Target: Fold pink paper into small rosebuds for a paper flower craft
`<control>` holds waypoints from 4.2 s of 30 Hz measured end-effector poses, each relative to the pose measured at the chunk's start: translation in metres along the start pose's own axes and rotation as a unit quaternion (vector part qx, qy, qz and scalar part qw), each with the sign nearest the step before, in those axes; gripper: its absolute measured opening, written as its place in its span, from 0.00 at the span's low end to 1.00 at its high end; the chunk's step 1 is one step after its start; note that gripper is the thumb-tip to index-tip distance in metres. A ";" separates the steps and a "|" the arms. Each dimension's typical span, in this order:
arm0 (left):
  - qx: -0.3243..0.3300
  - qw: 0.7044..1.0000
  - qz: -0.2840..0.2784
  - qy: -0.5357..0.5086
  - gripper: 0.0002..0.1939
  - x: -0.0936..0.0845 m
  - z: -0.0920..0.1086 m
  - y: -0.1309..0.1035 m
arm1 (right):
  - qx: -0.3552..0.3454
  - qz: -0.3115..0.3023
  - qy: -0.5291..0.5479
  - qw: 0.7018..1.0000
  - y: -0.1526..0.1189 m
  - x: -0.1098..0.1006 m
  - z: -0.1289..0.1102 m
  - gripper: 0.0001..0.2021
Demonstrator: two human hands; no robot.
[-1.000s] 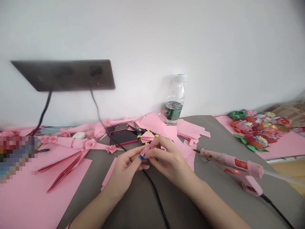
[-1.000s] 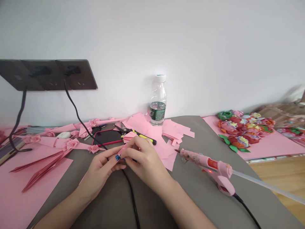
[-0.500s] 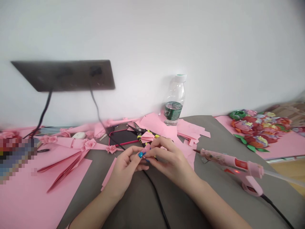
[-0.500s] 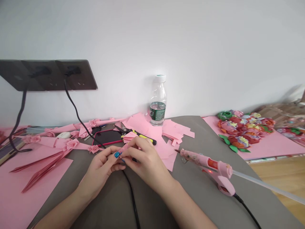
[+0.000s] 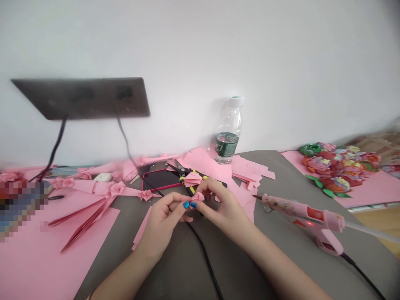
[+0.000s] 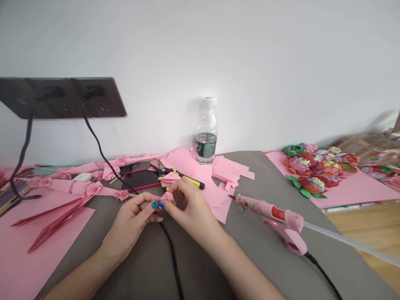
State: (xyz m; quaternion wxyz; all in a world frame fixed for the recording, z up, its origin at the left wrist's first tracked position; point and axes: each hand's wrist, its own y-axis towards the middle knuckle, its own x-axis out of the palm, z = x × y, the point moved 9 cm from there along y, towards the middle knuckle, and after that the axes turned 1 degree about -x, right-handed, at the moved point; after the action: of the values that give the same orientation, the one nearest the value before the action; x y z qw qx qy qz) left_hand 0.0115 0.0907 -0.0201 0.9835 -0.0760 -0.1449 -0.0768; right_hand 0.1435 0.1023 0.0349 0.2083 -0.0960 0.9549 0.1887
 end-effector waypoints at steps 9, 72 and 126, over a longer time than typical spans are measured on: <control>0.020 1.000 0.009 -0.010 0.07 -0.003 0.004 0.001 | -0.006 -0.036 0.023 0.999 0.002 0.005 -0.005 0.11; -0.018 1.000 0.007 -0.024 0.08 -0.002 -0.002 0.002 | -0.081 0.058 -0.070 0.993 -0.002 -0.009 -0.019 0.07; -0.015 1.000 -0.015 0.019 0.10 0.002 0.000 0.000 | -0.077 0.016 0.022 0.997 0.002 -0.013 -0.013 0.04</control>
State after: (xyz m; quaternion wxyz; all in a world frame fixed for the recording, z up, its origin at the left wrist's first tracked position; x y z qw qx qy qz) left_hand 0.0134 0.0908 -0.0198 0.9836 -0.0873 -0.1262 -0.0947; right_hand 0.1500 0.1001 0.0515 0.1759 -0.1006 0.9432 0.2633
